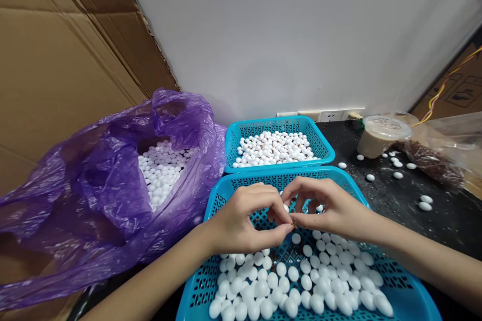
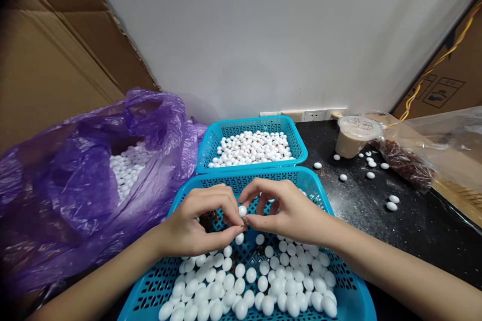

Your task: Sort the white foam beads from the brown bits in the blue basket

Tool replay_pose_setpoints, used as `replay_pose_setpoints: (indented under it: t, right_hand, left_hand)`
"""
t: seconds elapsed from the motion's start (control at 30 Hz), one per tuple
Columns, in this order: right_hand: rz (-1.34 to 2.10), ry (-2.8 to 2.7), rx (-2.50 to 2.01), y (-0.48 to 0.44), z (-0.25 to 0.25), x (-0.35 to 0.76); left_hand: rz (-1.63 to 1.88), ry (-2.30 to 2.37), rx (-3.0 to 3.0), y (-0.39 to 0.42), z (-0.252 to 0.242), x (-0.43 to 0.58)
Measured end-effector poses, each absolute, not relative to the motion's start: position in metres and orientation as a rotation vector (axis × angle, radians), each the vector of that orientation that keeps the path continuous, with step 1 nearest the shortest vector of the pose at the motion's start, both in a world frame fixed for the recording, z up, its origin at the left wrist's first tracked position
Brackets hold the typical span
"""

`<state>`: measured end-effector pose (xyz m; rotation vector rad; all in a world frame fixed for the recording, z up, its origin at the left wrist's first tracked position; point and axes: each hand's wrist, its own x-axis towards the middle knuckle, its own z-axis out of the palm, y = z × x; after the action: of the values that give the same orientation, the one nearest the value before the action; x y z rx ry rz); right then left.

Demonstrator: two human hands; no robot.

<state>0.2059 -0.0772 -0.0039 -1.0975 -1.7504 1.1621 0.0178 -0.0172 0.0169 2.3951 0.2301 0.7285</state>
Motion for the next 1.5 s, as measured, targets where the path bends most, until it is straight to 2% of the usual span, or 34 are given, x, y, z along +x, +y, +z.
replay_pose_setpoints:
  t: [0.6, 0.87, 1.5]
  right_hand:
    - [1.395, -1.254, -0.937, -0.067, -0.003, 0.210]
    - [1.606, -1.202, -0.842, -0.069, -0.005, 0.212]
    - [1.500, -1.398, -0.831, -0.071, -0.004, 0.210]
  left_hand:
    - [0.822, 0.246, 2.378, -0.016, 0.015, 0.016]
    - [1.005, 0.295, 2.381, -0.014, 0.014, 0.016]
    - [0.962, 0.293, 2.400, -0.015, 0.015, 0.017]
